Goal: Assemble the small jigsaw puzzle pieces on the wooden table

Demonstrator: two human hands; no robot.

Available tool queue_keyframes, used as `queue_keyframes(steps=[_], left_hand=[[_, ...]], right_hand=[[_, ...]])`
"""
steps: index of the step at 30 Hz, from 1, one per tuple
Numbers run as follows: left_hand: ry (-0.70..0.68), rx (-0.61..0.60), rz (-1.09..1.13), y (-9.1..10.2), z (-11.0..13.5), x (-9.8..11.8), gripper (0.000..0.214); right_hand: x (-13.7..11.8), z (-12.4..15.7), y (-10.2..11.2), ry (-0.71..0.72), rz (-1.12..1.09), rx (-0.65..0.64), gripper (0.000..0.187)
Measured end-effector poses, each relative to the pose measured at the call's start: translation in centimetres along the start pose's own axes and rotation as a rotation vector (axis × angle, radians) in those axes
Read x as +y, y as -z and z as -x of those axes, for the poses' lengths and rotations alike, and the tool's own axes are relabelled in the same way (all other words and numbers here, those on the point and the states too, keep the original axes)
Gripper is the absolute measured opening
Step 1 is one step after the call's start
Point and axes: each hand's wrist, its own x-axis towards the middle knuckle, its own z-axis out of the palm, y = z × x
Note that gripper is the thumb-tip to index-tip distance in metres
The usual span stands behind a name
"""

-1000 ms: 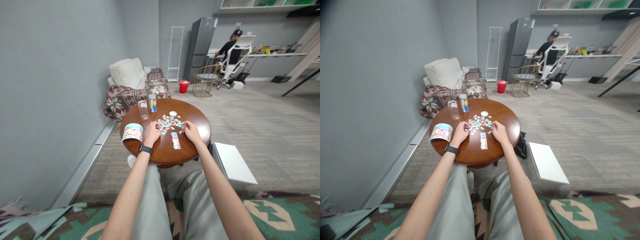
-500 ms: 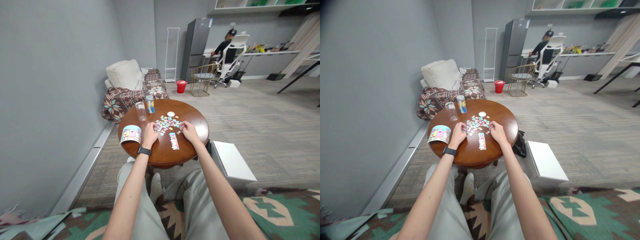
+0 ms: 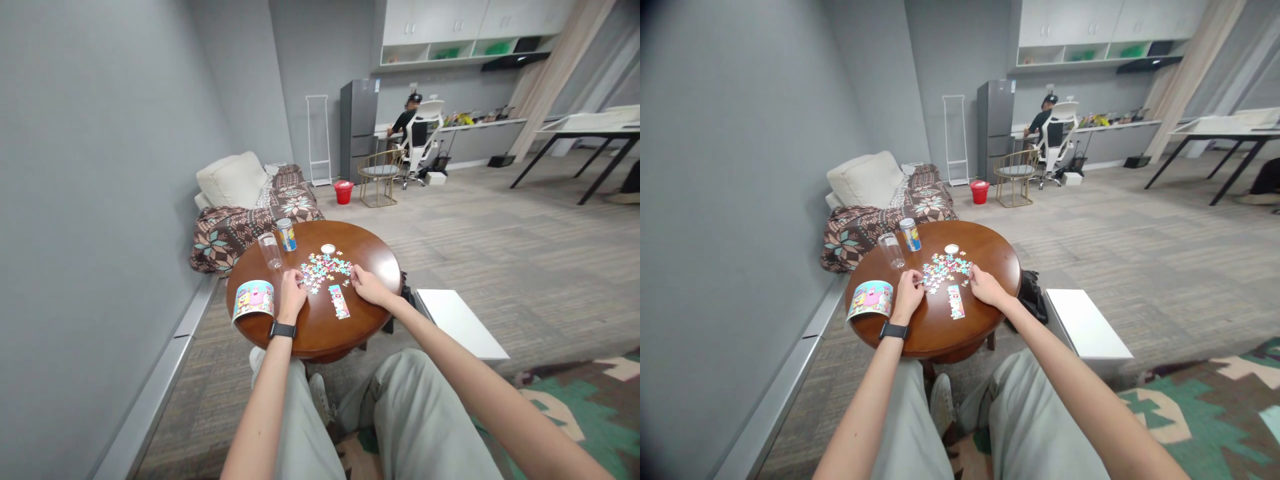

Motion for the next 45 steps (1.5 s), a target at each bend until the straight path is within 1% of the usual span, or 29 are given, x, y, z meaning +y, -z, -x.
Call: queue_keyframes(steps=[2, 4, 8, 11, 14, 19, 24, 29, 39, 42, 45], left_hand=[[-0.023, -0.027, -0.029, 0.1, 0.0, 0.2, 0.029], [-0.053, -0.068, -0.06, 0.3, 0.1, 0.6, 0.028], [-0.047, -0.146, -0.133, 0.6, 0.3, 1.4, 0.03], [-0.017, -0.175, -0.145, 0.6, 0.3, 1.4, 0.03], [-0.012, -0.193, -0.123, 0.5, 0.2, 1.0, 0.026], [-0.027, -0.166, -0.122, 0.3, 0.1, 0.5, 0.023], [-0.037, -0.137, -0.094, 0.4, 0.5, 0.7, 0.025], [-0.054, -0.122, -0.12, 0.3, 0.7, 0.9, 0.022], [-0.079, -0.152, -0.144, 0.3, 0.8, 1.2, 0.023], [-0.089, -0.154, -0.148, 0.3, 0.8, 1.3, 0.023], [-0.092, -0.144, -0.155, 0.3, 0.8, 1.3, 0.023]], right_hand=[[0.3, 0.6, 0.3, 0.011, -0.056, -0.035, 0.021], [0.4, 1.2, 0.3, 0.027, -0.033, -0.018, 0.028], [-0.2, 1.8, -0.5, 0.143, 0.219, 0.07, 0.038], [-0.6, 2.0, -0.9, 0.169, 0.37, 0.059, 0.035], [-0.7, 1.9, -0.8, 0.156, 0.406, 0.037, 0.034], [-0.5, 1.8, -0.5, 0.111, 0.284, 0.039, 0.022], [-0.1, 1.5, -0.3, 0.078, 0.161, 0.048, 0.009], [0.4, 1.5, -0.5, 0.058, 0.094, 0.051, 0.008], [0.6, 1.5, -0.8, 0.079, 0.089, 0.065, 0.006], [0.8, 1.6, -0.9, 0.056, 0.033, 0.105, 0.009], [1.0, 1.7, -1.1, 0.068, 0.024, 0.175, 0.011]])
